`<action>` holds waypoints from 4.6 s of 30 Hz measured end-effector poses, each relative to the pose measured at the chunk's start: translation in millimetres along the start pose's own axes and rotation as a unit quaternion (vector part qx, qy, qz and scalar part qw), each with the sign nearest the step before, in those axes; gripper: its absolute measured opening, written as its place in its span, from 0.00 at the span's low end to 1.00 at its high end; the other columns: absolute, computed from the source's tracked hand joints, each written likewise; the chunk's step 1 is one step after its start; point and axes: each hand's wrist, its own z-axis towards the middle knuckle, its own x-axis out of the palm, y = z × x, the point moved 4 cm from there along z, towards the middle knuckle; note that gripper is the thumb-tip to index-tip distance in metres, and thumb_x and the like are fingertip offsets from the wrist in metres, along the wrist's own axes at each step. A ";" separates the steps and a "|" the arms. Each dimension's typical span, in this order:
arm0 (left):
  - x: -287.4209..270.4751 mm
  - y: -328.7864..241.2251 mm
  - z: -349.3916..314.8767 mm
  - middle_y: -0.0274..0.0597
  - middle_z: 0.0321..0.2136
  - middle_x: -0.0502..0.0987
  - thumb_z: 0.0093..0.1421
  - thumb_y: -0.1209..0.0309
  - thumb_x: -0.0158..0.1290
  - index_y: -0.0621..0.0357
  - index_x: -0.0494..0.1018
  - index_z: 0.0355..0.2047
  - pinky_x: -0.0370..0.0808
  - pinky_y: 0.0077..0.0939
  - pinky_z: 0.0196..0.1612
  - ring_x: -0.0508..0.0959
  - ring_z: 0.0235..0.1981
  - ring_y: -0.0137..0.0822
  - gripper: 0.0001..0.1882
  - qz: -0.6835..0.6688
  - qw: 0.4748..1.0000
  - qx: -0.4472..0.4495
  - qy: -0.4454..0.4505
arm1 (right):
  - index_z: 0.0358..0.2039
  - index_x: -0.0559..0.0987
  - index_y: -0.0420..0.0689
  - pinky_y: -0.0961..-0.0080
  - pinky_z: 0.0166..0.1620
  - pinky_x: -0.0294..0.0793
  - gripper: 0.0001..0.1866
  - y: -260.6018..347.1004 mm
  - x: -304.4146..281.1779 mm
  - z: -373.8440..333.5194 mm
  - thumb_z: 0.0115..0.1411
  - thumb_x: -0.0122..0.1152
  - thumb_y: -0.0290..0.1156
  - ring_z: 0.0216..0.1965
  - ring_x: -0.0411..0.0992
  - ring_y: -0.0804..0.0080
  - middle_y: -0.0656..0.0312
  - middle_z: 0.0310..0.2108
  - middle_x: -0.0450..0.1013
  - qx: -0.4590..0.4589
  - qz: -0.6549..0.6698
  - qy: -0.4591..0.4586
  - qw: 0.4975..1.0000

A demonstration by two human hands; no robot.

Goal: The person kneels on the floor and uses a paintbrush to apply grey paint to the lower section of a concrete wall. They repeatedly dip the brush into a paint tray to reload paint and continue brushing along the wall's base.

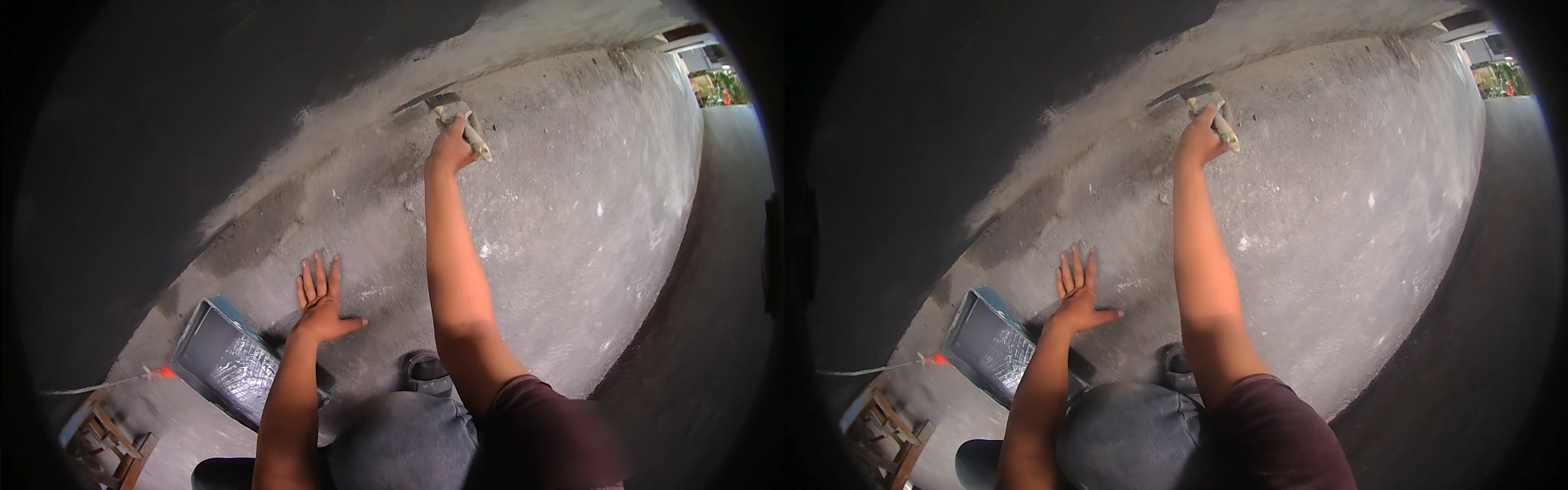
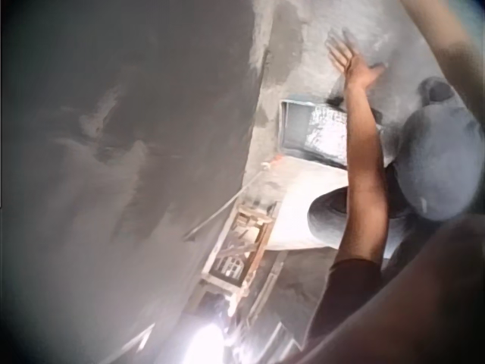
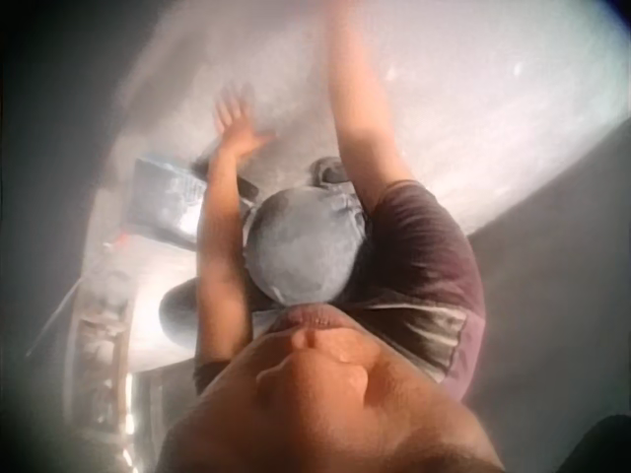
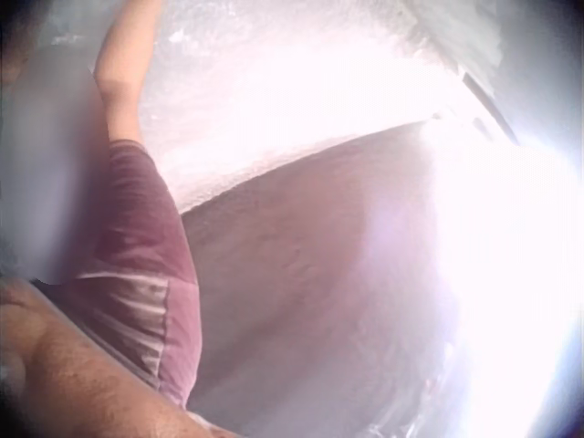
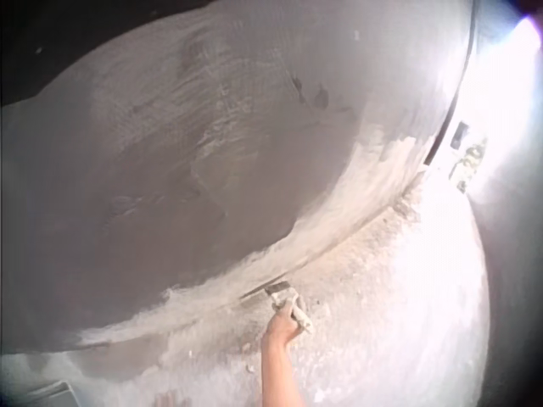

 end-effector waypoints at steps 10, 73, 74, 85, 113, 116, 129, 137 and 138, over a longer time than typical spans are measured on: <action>-6.0 1.1 -6.5 0.54 0.78 0.16 0.44 0.41 0.76 0.40 0.24 0.80 0.20 0.53 0.77 0.14 0.77 0.56 0.81 -0.013 1.000 -0.020 0.007 | 0.61 0.74 0.30 0.63 0.53 0.87 0.23 -10.7 -3.5 -94.1 0.68 0.61 0.26 0.54 0.79 0.53 0.40 0.58 0.73 0.108 -0.015 0.141 0.984; 1.2 15.6 -10.1 0.38 0.80 0.20 0.42 0.40 0.76 0.31 0.27 0.80 0.27 0.48 0.80 0.19 0.80 0.45 0.80 -0.051 0.998 0.018 -0.032 | 0.52 0.72 0.29 0.62 0.52 0.87 0.15 -29.8 15.9 -226.5 0.70 0.58 0.27 0.50 0.79 0.56 0.41 0.49 0.77 0.038 -0.064 0.293 0.953; 2.1 16.9 -9.7 0.38 0.80 0.20 0.42 0.40 0.76 0.31 0.27 0.80 0.27 0.48 0.80 0.19 0.80 0.45 0.80 -0.051 0.998 0.020 -0.035 | 0.52 0.72 0.30 0.62 0.52 0.87 0.15 -30.7 6.7 -227.1 0.71 0.57 0.28 0.50 0.79 0.57 0.41 0.49 0.77 0.041 -0.051 0.285 0.956; 0.3 15.7 -8.3 0.38 0.80 0.20 0.41 0.39 0.75 0.31 0.28 0.80 0.27 0.47 0.80 0.20 0.80 0.44 0.80 -0.054 0.998 0.027 -0.035 | 0.54 0.69 0.34 0.70 0.49 0.82 0.17 -43.5 31.8 -217.9 0.70 0.59 0.30 0.48 0.78 0.63 0.43 0.48 0.74 0.076 -0.007 0.229 0.970; 21.7 29.6 -3.3 0.47 0.81 0.31 0.41 0.28 0.67 0.43 0.38 0.81 0.22 0.47 0.79 0.18 0.79 0.49 0.76 -0.055 0.990 0.067 -0.111 | 0.52 0.58 0.35 0.56 0.57 0.87 0.21 -25.4 20.9 -261.2 0.72 0.58 0.31 0.51 0.76 0.56 0.40 0.56 0.64 0.103 -0.003 0.273 0.957; 8.0 21.5 -7.9 0.42 0.81 0.27 0.41 0.37 0.72 0.40 0.41 0.81 0.28 0.43 0.80 0.25 0.81 0.46 0.74 -0.036 0.997 0.032 -0.054 | 0.51 0.60 0.38 0.56 0.57 0.85 0.19 -45.4 29.5 -271.2 0.72 0.58 0.33 0.52 0.75 0.58 0.44 0.54 0.66 0.079 -0.022 0.299 0.951; 58.8 47.9 49.9 0.51 0.81 0.31 0.61 0.36 0.55 0.36 0.42 0.81 0.35 0.68 0.77 0.34 0.80 0.64 0.55 0.124 0.889 0.074 -0.435 | 0.48 0.70 0.35 0.69 0.47 0.82 0.13 -11.2 28.9 -387.2 0.68 0.58 0.28 0.44 0.75 0.67 0.51 0.45 0.73 0.208 -0.054 0.435 0.874; 17.0 24.6 5.6 0.50 0.81 0.32 0.60 0.33 0.54 0.41 0.41 0.81 0.34 0.62 0.78 0.34 0.80 0.62 0.57 -0.031 0.987 0.065 -0.146 | 0.48 0.67 0.36 0.55 0.51 0.90 0.13 -28.7 53.6 -387.5 0.68 0.59 0.24 0.46 0.77 0.60 0.49 0.48 0.71 0.353 0.016 0.355 0.865; 14.7 24.4 0.9 0.50 0.81 0.32 0.60 0.34 0.54 0.42 0.41 0.81 0.32 0.60 0.78 0.32 0.80 0.60 0.58 -0.062 0.987 0.067 -0.130 | 0.48 0.67 0.35 0.53 0.51 0.89 0.13 -30.1 52.6 -382.5 0.68 0.59 0.24 0.46 0.77 0.59 0.48 0.48 0.70 0.358 0.026 0.340 0.869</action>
